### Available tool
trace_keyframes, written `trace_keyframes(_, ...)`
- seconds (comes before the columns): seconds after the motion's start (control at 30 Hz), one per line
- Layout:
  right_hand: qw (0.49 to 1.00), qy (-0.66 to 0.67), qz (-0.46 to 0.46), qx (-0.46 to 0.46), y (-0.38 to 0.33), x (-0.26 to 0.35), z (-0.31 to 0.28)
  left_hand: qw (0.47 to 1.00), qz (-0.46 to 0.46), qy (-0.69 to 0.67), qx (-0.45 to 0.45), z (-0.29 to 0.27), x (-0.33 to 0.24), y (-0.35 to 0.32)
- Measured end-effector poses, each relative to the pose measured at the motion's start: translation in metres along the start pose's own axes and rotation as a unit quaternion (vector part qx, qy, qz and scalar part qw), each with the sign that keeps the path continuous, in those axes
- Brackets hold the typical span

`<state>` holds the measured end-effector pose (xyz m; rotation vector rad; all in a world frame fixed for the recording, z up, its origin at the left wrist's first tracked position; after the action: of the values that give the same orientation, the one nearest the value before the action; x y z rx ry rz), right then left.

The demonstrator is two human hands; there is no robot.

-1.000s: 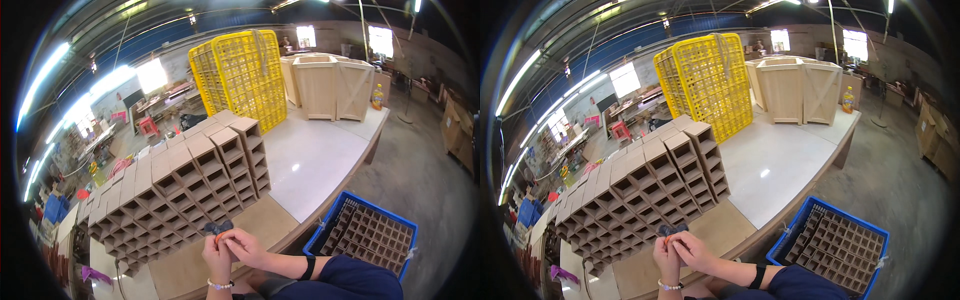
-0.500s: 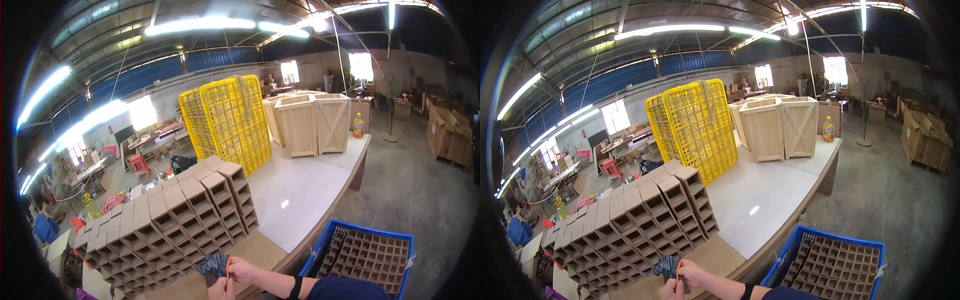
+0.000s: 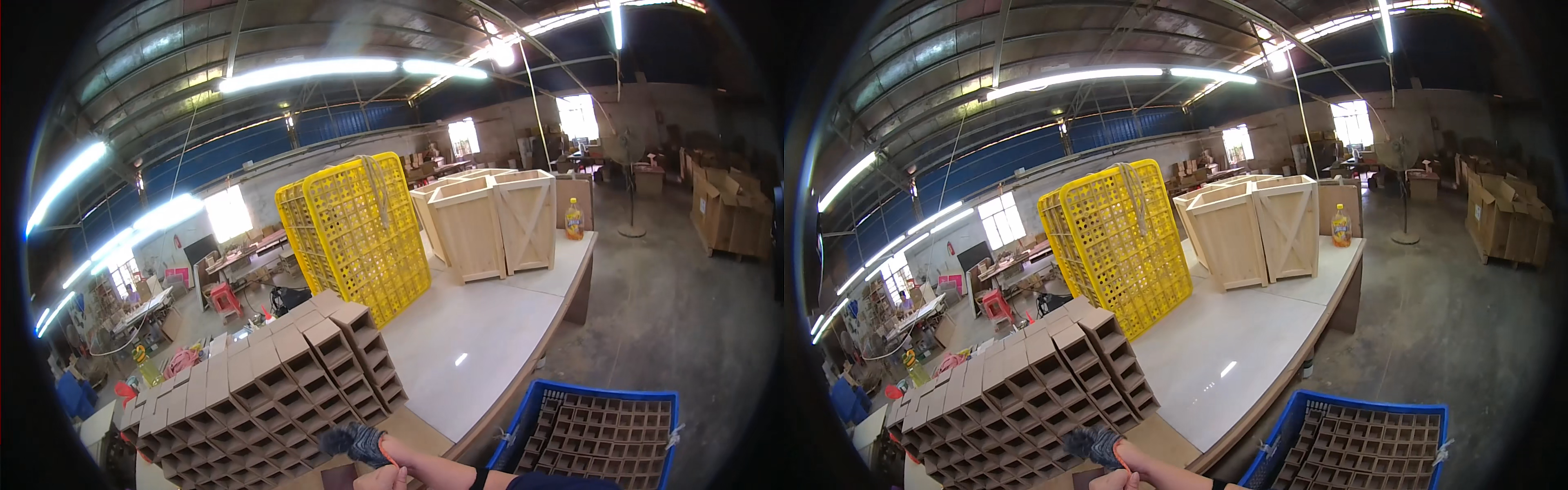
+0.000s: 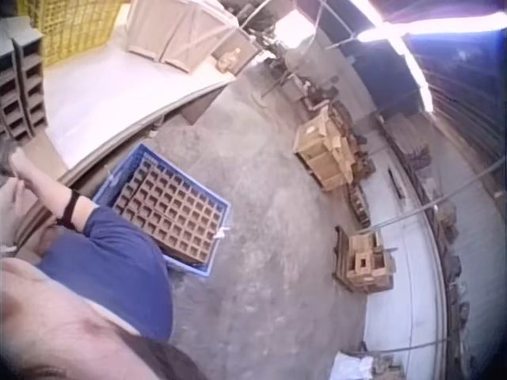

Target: The person is sanding individual wooden blocks using sandpaper and then placing them into a larger wooden grid structure.

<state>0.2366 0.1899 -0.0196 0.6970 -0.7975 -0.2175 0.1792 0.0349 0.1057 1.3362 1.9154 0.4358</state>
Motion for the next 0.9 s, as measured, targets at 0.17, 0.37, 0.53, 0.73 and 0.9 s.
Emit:
trace_keyframes(0.17, 0.846, -0.532, 0.03, 0.026, 0.022, 0.084, 0.037, 0.999, -0.021, -0.041, -0.017, -0.007, -0.001, 0.012)
trace_keyframes(0.37, 0.972, -0.221, 0.084, -0.002, 0.009, 0.104, 0.032, 0.998, 0.036, -0.043, -0.012, 0.007, 0.001, 0.027)
trace_keyframes(0.53, 0.98, -0.022, 0.176, -0.087, -0.003, 0.084, 0.056, 0.995, -0.002, -0.055, -0.085, -0.028, 0.026, 0.032)
trace_keyframes(0.73, 0.872, -0.486, 0.049, 0.04, 0.036, 0.069, 0.071, 0.994, 0.096, 0.032, -0.042, -0.018, 0.004, 0.008)
trace_keyframes(0.9, 0.976, 0.159, 0.143, 0.029, 0.03, 0.037, 0.092, 0.998, 0.056, 0.027, -0.03, -0.018, 0.014, -0.017)
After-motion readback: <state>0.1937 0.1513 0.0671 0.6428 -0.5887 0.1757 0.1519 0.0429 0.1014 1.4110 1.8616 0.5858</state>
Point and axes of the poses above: each hand's wrist, its own y-axis towards the middle knuckle, its own z-axis out of the palm, x = y × z, the point moved 6 cm from there along y, towards the middle knuckle, and after that the axes turned 4 degrees about -z, right-handed, at the moved point
